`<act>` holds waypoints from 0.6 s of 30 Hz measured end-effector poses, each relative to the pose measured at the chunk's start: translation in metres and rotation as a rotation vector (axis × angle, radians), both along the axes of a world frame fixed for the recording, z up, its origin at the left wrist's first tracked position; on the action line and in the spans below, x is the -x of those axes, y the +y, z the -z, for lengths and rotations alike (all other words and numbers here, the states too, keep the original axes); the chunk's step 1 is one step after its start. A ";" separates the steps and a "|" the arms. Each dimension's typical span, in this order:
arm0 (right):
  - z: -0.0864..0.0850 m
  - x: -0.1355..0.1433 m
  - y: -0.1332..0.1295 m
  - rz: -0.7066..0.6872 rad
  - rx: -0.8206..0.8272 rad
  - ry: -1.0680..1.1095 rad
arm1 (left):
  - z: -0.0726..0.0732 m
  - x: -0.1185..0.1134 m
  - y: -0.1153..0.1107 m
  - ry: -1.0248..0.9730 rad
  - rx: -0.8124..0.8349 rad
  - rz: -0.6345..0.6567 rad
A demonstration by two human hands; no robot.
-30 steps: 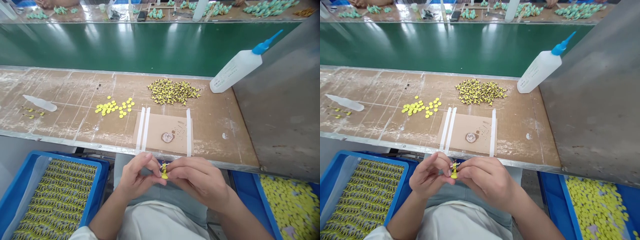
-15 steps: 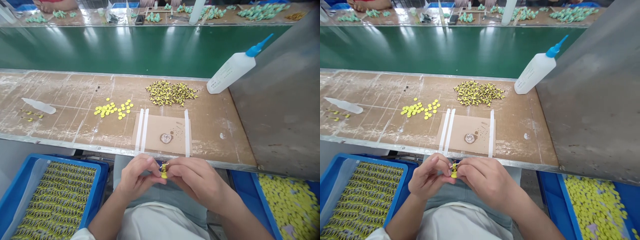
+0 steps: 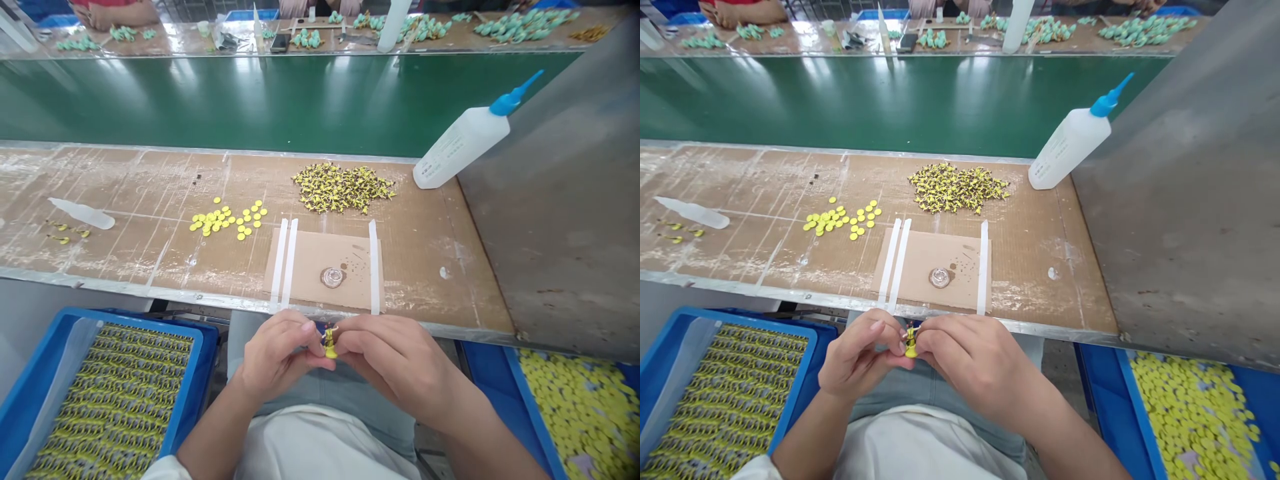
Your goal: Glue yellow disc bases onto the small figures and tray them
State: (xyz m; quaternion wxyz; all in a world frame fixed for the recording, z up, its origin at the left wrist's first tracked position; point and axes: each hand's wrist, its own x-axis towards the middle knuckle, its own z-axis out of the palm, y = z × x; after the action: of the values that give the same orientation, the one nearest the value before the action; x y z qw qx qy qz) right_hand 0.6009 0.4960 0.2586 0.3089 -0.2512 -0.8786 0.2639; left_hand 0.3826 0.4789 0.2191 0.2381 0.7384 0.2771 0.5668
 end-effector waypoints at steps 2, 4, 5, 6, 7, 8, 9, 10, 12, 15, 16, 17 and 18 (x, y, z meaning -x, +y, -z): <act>0.000 0.000 -0.001 -0.009 0.031 -0.026 | 0.000 0.000 0.000 -0.008 0.003 -0.002; 0.001 0.001 -0.002 -0.017 0.043 -0.031 | 0.001 -0.001 0.000 -0.034 0.003 -0.002; 0.002 0.001 -0.003 -0.018 0.044 -0.028 | 0.001 -0.002 0.000 -0.048 -0.002 -0.005; 0.002 0.001 -0.003 -0.020 0.044 -0.020 | 0.002 -0.002 0.001 -0.058 -0.009 -0.008; 0.003 0.001 -0.003 -0.021 0.044 -0.015 | 0.002 -0.002 0.001 -0.063 -0.016 -0.012; 0.004 0.001 -0.003 -0.021 0.043 -0.014 | 0.002 -0.002 0.001 -0.062 -0.021 -0.014; 0.004 0.000 -0.003 -0.021 0.041 -0.017 | 0.003 -0.003 0.000 -0.061 -0.020 -0.015; 0.005 0.000 -0.003 -0.023 0.039 -0.022 | 0.003 -0.003 0.000 -0.059 -0.010 -0.013; 0.006 -0.001 -0.003 -0.025 0.029 -0.037 | 0.004 -0.003 -0.002 -0.060 0.026 -0.002; 0.008 -0.002 -0.004 -0.020 -0.003 -0.057 | 0.006 -0.004 -0.004 -0.072 0.088 0.015; 0.008 -0.003 -0.004 -0.015 -0.017 -0.063 | 0.007 -0.005 -0.004 -0.082 0.099 0.019; 0.009 -0.003 -0.004 -0.011 -0.031 -0.069 | 0.008 -0.006 -0.005 -0.093 0.107 0.021; 0.009 -0.004 -0.005 -0.008 -0.039 -0.075 | 0.009 -0.006 -0.005 -0.106 0.115 0.020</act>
State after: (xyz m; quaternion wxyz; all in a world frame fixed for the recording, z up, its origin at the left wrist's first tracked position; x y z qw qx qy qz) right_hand 0.6045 0.4912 0.2493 0.2795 -0.2511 -0.8955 0.2384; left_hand 0.3891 0.4743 0.2097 0.3000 0.6953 0.2888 0.5858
